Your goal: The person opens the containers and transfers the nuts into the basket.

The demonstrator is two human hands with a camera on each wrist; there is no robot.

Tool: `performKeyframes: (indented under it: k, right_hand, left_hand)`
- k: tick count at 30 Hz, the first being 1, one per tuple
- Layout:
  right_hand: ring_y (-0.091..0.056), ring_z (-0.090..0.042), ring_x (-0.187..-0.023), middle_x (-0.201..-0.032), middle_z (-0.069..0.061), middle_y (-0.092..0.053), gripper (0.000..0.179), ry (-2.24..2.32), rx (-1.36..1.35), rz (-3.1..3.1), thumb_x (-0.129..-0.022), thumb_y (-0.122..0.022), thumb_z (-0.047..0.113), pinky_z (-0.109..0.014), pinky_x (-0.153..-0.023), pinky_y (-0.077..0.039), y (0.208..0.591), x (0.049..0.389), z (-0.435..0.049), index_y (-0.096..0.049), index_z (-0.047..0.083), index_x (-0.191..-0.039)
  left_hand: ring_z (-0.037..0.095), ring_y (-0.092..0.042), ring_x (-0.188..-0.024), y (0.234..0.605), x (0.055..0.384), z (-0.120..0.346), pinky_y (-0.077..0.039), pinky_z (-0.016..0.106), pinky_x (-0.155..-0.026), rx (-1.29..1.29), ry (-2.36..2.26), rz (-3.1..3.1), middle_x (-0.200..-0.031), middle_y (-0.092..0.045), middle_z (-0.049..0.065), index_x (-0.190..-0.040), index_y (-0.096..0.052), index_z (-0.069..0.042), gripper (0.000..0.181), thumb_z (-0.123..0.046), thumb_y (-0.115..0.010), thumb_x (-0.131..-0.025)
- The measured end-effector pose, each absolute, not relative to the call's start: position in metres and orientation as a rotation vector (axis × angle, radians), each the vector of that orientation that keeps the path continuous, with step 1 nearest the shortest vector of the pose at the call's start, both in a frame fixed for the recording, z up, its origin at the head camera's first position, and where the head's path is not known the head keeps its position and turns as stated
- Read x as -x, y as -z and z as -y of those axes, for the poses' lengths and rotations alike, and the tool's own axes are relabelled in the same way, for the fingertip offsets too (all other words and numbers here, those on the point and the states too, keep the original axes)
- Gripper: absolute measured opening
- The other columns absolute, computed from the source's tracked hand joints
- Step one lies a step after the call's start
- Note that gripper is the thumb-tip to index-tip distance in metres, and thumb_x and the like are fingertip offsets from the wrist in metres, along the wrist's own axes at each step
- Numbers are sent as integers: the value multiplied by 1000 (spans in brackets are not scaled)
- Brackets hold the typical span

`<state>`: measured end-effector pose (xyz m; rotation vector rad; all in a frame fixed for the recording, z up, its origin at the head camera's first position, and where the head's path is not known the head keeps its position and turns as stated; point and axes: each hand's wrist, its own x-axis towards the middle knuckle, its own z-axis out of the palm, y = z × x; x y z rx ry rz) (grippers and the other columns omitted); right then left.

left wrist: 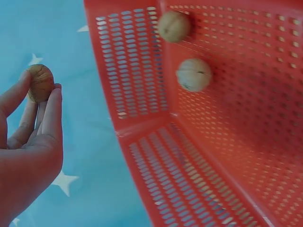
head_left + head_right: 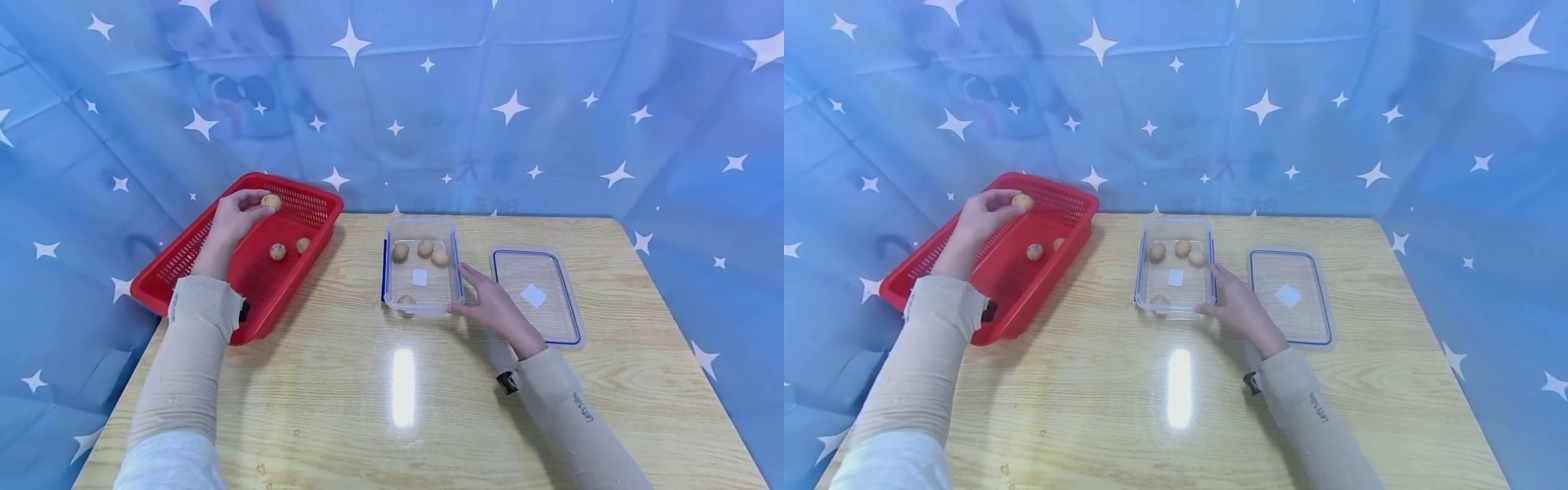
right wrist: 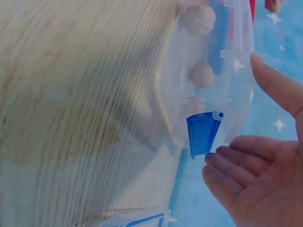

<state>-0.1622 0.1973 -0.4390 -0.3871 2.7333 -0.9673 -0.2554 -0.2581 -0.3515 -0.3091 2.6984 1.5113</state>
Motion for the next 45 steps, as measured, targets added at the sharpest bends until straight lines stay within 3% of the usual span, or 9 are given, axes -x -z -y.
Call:
performKeyframes:
  k: [6, 16, 24, 33, 45]
  right_hand:
    - [-21, -46, -150, -164, -22, -20, 89, 963, 377, -2732, -91, -73, 32, -62, -120, -22, 440, 162, -197, -22, 0, -157]
    - [-22, -45, -150, -164, -22, -21, 90, 971, 378, -2733, -90, -74, 33, -61, -120, -24, 439, 161, -197, -23, 1, -157]
    - [-22, -46, -149, -164, -22, -21, 89, 976, 377, -2727, -90, -74, 32, -61, -120, -24, 437, 160, -196, -23, 0, -157]
    - [-22, -46, -149, -164, -22, -21, 89, 979, 379, -2733, -91, -73, 32, -62, -119, -25, 438, 159, -197, -23, 0, -157]
    - [-22, -46, -149, -164, -22, -20, 89, 995, 377, -2728, -90, -74, 31, -61, -119, -27, 437, 159, -198, -22, 0, -157]
  left_hand:
    - [30, -45, -135, 367, 257, 269, -46, 47, -111, 343, -1541, -2665, -150, -44, 14, -148, -47, -15, 54, -31, -62, -98]
    - [28, -43, -130, 392, 257, 282, -41, 49, -115, 415, -1538, -2592, -149, -44, 14, -147, -46, -12, 54, -33, -59, -100]
    - [23, -47, -122, 404, 258, 287, -42, 48, -115, 444, -1552, -2541, -136, -49, 8, -147, -47, -10, 53, -30, -60, -100]
    - [34, -42, -133, 410, 262, 291, -41, 51, -115, 507, -1492, -2481, -151, -41, 20, -150, -43, -12, 55, -25, -60, -100]
    - [36, -42, -130, 425, 266, 297, -39, 54, -114, 507, -1335, -2483, -146, -45, 23, -146, -45, -4, 54, -22, -62, -98]
